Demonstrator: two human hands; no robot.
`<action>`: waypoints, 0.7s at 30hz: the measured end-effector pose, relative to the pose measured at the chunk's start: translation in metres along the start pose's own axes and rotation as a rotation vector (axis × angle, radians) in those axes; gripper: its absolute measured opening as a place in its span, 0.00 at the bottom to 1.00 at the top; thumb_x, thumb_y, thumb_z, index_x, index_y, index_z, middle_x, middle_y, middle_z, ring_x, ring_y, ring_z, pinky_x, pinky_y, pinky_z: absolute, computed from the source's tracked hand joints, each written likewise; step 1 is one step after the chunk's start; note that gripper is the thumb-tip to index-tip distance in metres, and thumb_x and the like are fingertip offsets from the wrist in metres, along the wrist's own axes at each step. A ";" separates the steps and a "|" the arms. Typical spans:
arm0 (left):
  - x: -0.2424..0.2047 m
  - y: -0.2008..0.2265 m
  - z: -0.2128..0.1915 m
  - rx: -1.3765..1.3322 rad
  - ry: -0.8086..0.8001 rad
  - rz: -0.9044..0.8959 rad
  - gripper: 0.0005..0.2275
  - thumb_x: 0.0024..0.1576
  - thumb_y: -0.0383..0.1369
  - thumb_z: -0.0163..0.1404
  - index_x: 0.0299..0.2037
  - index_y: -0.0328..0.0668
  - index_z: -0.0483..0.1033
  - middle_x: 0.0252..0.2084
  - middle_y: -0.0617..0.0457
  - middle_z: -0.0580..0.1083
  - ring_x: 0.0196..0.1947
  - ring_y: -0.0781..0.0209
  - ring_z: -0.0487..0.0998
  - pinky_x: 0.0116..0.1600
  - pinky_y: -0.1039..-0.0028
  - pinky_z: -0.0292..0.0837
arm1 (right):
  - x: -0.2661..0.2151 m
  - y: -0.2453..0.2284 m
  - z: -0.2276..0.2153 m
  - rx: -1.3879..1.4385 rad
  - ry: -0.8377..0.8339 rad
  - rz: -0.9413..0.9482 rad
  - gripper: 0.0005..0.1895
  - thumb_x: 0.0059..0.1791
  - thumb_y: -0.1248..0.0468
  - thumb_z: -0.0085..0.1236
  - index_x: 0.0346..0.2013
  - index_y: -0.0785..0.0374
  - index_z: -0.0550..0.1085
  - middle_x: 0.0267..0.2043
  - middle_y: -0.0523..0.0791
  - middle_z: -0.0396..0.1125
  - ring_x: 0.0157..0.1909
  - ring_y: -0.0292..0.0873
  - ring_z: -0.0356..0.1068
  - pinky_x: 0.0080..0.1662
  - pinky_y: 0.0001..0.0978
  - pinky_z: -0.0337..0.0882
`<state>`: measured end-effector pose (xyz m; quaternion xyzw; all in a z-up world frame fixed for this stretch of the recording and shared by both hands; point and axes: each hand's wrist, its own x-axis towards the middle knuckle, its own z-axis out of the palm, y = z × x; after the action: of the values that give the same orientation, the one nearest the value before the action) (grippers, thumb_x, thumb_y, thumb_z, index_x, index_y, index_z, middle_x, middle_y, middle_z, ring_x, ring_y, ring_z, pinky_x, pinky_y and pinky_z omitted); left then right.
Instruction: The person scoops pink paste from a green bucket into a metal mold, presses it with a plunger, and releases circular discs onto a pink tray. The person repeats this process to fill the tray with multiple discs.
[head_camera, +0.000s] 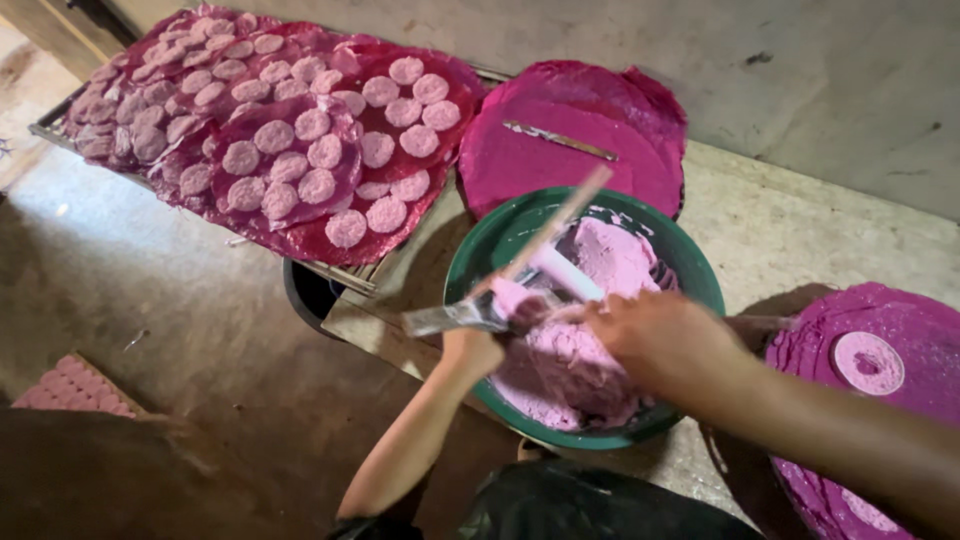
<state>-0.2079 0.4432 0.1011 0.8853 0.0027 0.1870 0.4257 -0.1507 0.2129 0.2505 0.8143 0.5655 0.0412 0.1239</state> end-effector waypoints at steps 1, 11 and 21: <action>0.004 -0.004 -0.003 -0.077 0.012 -0.115 0.10 0.57 0.33 0.53 0.47 0.49 0.80 0.54 0.49 0.79 0.52 0.53 0.82 0.58 0.64 0.78 | -0.015 0.008 -0.003 0.073 0.038 0.100 0.19 0.47 0.67 0.50 0.53 0.60 0.74 0.36 0.45 0.74 0.35 0.45 0.76 0.36 0.39 0.76; 0.037 -0.016 0.009 0.398 0.344 0.115 0.23 0.52 0.39 0.58 0.56 0.34 0.75 0.67 0.33 0.67 0.59 0.31 0.72 0.57 0.51 0.70 | 0.010 -0.036 0.104 1.102 0.475 0.349 0.30 0.50 0.71 0.52 0.68 0.60 0.65 0.49 0.58 0.75 0.46 0.48 0.79 0.45 0.35 0.76; 0.049 -0.020 0.026 0.453 0.201 0.106 0.26 0.48 0.45 0.62 0.57 0.52 0.76 0.76 0.30 0.48 0.63 0.23 0.66 0.57 0.45 0.71 | -0.001 -0.001 0.128 1.084 0.212 0.634 0.26 0.53 0.64 0.54 0.67 0.51 0.68 0.22 0.51 0.71 0.20 0.39 0.62 0.29 0.37 0.68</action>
<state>-0.1508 0.4447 0.0872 0.9340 0.0405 0.2908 0.2037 -0.1257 0.1927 0.1266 0.8808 0.2466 -0.1360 -0.3807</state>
